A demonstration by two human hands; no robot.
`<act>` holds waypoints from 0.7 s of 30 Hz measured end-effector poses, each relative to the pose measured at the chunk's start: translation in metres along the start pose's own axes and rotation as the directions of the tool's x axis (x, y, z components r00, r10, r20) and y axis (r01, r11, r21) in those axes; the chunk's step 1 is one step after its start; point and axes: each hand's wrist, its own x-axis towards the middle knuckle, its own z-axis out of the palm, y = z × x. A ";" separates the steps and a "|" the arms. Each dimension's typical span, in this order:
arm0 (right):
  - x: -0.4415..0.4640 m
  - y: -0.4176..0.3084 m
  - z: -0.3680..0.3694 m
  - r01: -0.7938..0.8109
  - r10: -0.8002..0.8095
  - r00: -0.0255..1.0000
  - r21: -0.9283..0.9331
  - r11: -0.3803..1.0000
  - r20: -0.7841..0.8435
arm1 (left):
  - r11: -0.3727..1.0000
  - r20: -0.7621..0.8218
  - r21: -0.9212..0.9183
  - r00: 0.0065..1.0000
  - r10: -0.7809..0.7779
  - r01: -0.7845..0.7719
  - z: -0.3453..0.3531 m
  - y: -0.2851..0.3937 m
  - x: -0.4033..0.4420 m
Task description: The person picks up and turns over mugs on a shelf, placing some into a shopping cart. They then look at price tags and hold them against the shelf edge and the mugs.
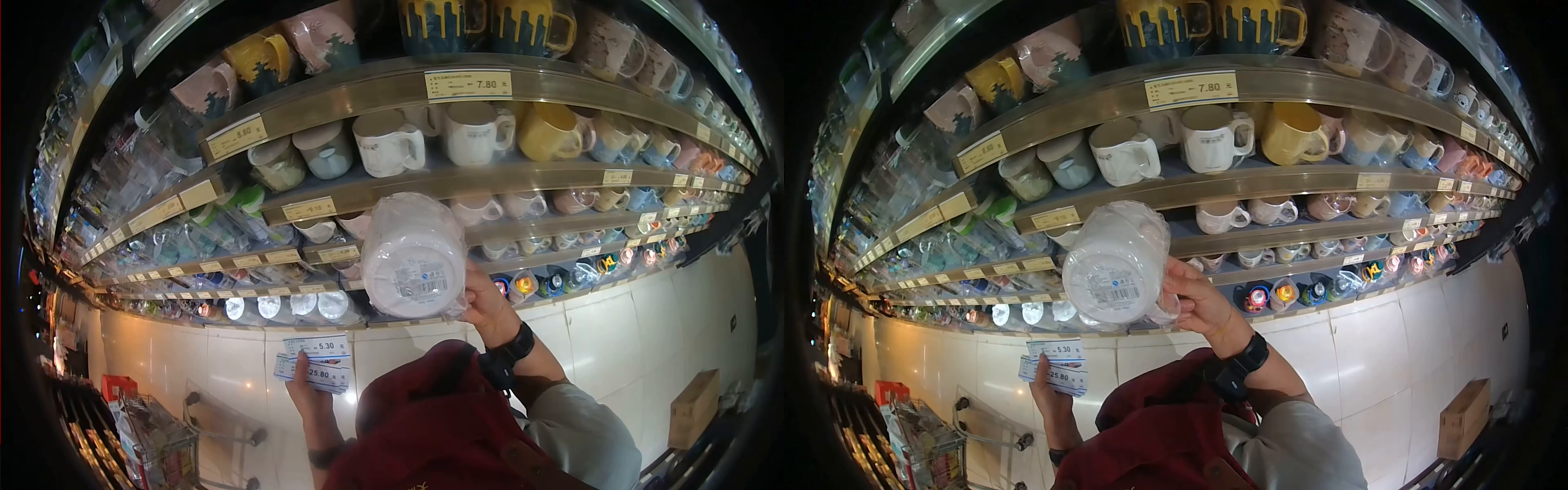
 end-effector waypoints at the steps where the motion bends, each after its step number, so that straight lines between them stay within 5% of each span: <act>1: 0.000 -0.001 -0.001 -0.004 0.004 1.000 0.005 1.000 -0.006 | 1.000 0.002 0.001 1.000 -0.002 0.002 0.000 -0.001 0.002; 14: 0.007 -0.006 -0.009 -0.001 0.003 0.998 0.030 1.000 -0.060 | 1.000 -0.028 -0.007 0.999 -0.019 0.019 0.014 0.000 0.007; 17: 0.016 -0.008 -0.058 -0.153 0.143 0.987 -0.195 0.969 -0.067 | 1.000 -0.039 -0.007 0.999 -0.009 0.008 0.011 -0.001 0.010; 18: 0.021 -0.005 -0.082 -0.080 -0.080 0.982 -0.753 0.654 -0.173 | 1.000 -0.046 0.005 0.999 -0.002 0.002 0.009 -0.001 0.011; 19: 0.025 -0.004 -0.089 -0.103 -0.318 0.941 -0.993 0.058 -0.117 | 1.000 -0.046 0.003 0.999 0.002 -0.002 0.009 0.000 0.010; 20: 0.027 -0.006 -0.096 -0.101 -0.317 0.942 -0.993 0.058 -0.114 | 1.000 -0.038 0.011 0.999 -0.006 0.007 0.008 0.002 0.008; 21: 0.034 -0.011 -0.096 -0.231 -0.400 0.909 -0.940 -0.250 -0.117 | 1.000 -0.029 0.020 0.999 -0.015 0.015 0.008 0.004 0.006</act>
